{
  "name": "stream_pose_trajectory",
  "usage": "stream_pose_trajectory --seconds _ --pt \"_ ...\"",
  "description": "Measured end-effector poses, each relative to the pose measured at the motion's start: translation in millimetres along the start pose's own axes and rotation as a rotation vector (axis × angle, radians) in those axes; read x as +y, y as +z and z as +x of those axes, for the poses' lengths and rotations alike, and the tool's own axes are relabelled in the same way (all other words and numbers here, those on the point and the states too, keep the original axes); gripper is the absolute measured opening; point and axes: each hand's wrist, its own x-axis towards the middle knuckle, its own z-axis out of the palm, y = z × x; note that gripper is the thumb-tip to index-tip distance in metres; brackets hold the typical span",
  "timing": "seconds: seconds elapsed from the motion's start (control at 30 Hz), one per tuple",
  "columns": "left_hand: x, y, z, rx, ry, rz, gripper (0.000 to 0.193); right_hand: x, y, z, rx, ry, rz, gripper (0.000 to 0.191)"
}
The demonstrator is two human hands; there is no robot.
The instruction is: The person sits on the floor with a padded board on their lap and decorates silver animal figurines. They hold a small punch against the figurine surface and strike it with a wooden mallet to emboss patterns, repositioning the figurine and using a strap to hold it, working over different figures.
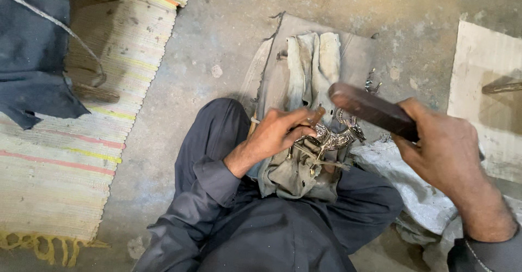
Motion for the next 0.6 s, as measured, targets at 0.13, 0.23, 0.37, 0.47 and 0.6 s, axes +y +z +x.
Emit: stream_pose_trajectory --seconds 0.13,0.23,0.37,0.47,0.6 --pt "0 -1 4 -0.047 0.041 0.081 0.033 6 14 -10 0.151 -0.142 -0.047 0.035" --pt "-2 -3 5 -0.084 0.047 0.105 0.034 8 20 -16 0.288 -0.060 0.147 0.029" --pt "-2 -7 8 -0.128 0.083 0.104 0.039 7 22 -18 0.365 0.219 0.374 0.033" --pt "-1 -9 10 -0.167 0.073 0.067 0.041 10 22 -20 0.287 0.145 0.195 0.034" --pt "1 -10 9 -0.079 0.062 0.015 0.036 17 23 -23 0.146 -0.093 -0.207 0.037"
